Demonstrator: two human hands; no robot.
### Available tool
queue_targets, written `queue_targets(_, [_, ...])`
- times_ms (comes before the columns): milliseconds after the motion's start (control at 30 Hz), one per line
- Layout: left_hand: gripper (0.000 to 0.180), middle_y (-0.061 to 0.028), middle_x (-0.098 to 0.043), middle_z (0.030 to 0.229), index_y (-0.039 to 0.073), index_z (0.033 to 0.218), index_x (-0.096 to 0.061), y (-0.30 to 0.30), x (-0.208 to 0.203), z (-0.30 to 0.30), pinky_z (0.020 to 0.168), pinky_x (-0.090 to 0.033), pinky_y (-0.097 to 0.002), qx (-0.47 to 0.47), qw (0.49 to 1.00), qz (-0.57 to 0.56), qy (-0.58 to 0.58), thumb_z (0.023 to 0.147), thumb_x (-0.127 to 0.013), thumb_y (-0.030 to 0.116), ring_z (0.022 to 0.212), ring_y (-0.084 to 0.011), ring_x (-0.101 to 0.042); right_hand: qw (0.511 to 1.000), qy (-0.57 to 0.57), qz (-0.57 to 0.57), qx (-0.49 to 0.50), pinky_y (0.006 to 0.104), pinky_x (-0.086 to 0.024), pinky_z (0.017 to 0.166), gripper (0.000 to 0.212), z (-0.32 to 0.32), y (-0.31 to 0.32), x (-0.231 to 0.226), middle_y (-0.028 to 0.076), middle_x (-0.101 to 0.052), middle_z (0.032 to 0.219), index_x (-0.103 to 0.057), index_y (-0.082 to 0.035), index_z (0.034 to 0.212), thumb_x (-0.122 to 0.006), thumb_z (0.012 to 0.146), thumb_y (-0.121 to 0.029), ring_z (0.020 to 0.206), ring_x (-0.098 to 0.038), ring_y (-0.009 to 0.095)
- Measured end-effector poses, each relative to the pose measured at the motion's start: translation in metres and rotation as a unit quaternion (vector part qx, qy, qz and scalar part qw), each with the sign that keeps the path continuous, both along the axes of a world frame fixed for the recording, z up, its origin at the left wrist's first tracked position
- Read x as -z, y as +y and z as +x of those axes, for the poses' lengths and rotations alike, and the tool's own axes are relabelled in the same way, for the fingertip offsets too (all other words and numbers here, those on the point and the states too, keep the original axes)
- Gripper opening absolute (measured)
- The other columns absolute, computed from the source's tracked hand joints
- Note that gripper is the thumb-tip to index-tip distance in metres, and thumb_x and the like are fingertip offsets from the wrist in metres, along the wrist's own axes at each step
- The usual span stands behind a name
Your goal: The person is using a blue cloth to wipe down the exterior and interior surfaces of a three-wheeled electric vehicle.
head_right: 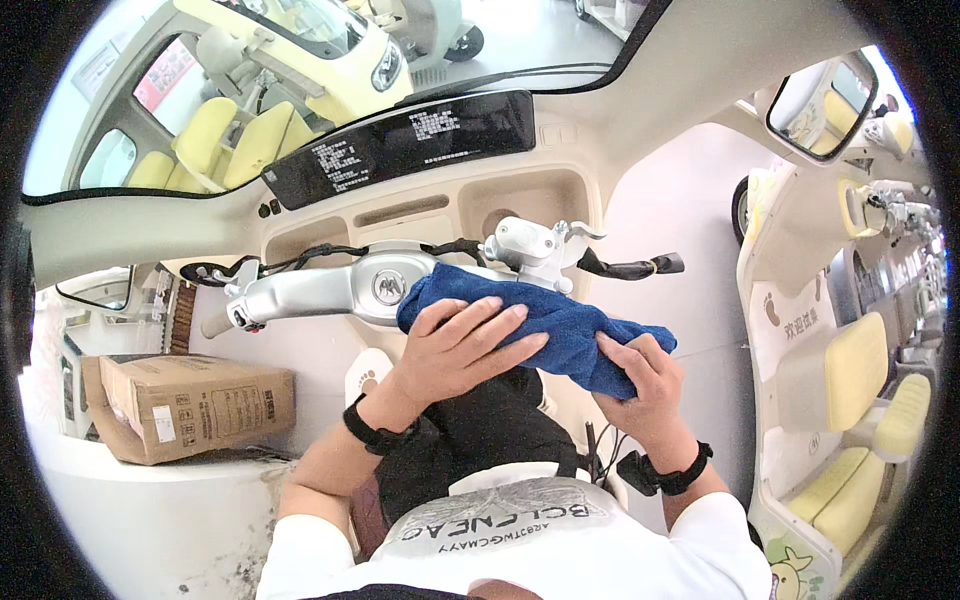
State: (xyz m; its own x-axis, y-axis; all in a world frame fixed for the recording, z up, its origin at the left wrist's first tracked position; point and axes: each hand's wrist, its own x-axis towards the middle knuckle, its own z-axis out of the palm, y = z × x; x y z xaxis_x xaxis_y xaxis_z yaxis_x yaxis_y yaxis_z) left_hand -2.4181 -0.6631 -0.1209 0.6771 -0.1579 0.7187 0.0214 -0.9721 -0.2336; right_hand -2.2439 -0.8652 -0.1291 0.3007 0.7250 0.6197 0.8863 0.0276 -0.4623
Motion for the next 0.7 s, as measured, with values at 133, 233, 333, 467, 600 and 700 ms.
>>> queue_targets(133, [0.037, 0.0024, -0.059, 0.117, 0.034, 0.118, -0.068, 0.018, -0.025, 0.009, 0.091, -0.041, -0.0342, -0.034, 0.994, -0.058, -0.09, 0.083, -0.068, 0.02, 0.105, -0.0166, -0.056, 0.991, -0.08, 0.095, 0.051, 0.0298, -0.046, 0.058, 0.051, 0.019, 0.003, -0.029, 0.007, -0.054, 0.077, -0.072, -0.008, 0.109, -0.071, 0.058, 0.001, 0.064, -0.055, 0.02])
queue_targets(233, [0.035, -0.0034, -0.057, 0.111, 0.023, 0.117, -0.068, 0.018, -0.038, 0.03, 0.088, -0.041, -0.0387, -0.026, 0.981, -0.193, -0.024, 0.082, -0.071, 0.025, 0.102, -0.0242, -0.054, 0.993, 0.047, 0.038, 0.099, 0.0285, -0.045, 0.063, 0.048, 0.031, 0.027, -0.024, 0.009, -0.052, 0.077, -0.072, -0.007, 0.108, -0.065, 0.062, 0.001, 0.068, -0.055, 0.021])
queue_targets(333, [0.039, -0.0039, -0.057, 0.105, 0.019, 0.118, -0.066, 0.011, -0.029, 0.033, 0.086, -0.041, -0.0392, -0.023, 0.974, -0.224, -0.006, 0.081, -0.072, 0.029, 0.098, -0.0256, -0.053, 0.993, -0.028, 0.03, 0.109, 0.0303, -0.046, 0.059, 0.041, 0.021, 0.033, 0.003, 0.008, -0.052, 0.076, -0.072, -0.006, 0.103, -0.067, 0.062, -0.004, 0.064, -0.054, 0.023])
queue_targets(467, [0.041, -0.0028, -0.056, 0.1, 0.016, 0.119, -0.066, 0.014, -0.018, 0.035, 0.086, -0.04, -0.039, -0.016, 0.974, -0.221, -0.051, 0.08, -0.073, 0.029, 0.094, -0.0254, -0.053, 0.994, 0.02, 0.045, 0.097, 0.031, -0.045, 0.055, 0.039, 0.02, 0.03, 0.002, 0.007, -0.051, 0.075, -0.073, -0.007, 0.1, -0.067, 0.061, -0.004, 0.062, -0.054, 0.021])
queue_targets(600, [0.039, 0.0017, -0.054, 0.096, 0.02, 0.115, -0.068, 0.001, -0.007, 0.023, 0.082, -0.037, -0.0357, -0.015, 0.985, -0.157, -0.073, 0.077, -0.075, 0.025, 0.09, -0.0198, -0.051, 0.994, -0.034, 0.047, 0.09, 0.0295, -0.042, 0.053, 0.042, 0.012, 0.018, 0.004, 0.005, -0.048, 0.072, -0.074, -0.009, 0.099, -0.073, 0.058, -0.001, 0.06, -0.051, 0.018])
queue_targets(700, [0.042, 0.0046, -0.052, 0.096, 0.023, 0.118, -0.067, -0.011, 0.009, 0.002, 0.074, -0.036, -0.0303, -0.024, 0.994, -0.094, -0.048, 0.076, -0.066, 0.021, 0.088, -0.0127, -0.052, 0.998, -0.014, 0.031, 0.06, 0.0289, -0.041, 0.054, 0.04, 0.004, 0.004, 0.005, 0.005, -0.048, 0.072, -0.073, -0.009, 0.097, -0.076, 0.058, 0.001, 0.061, -0.05, 0.018])
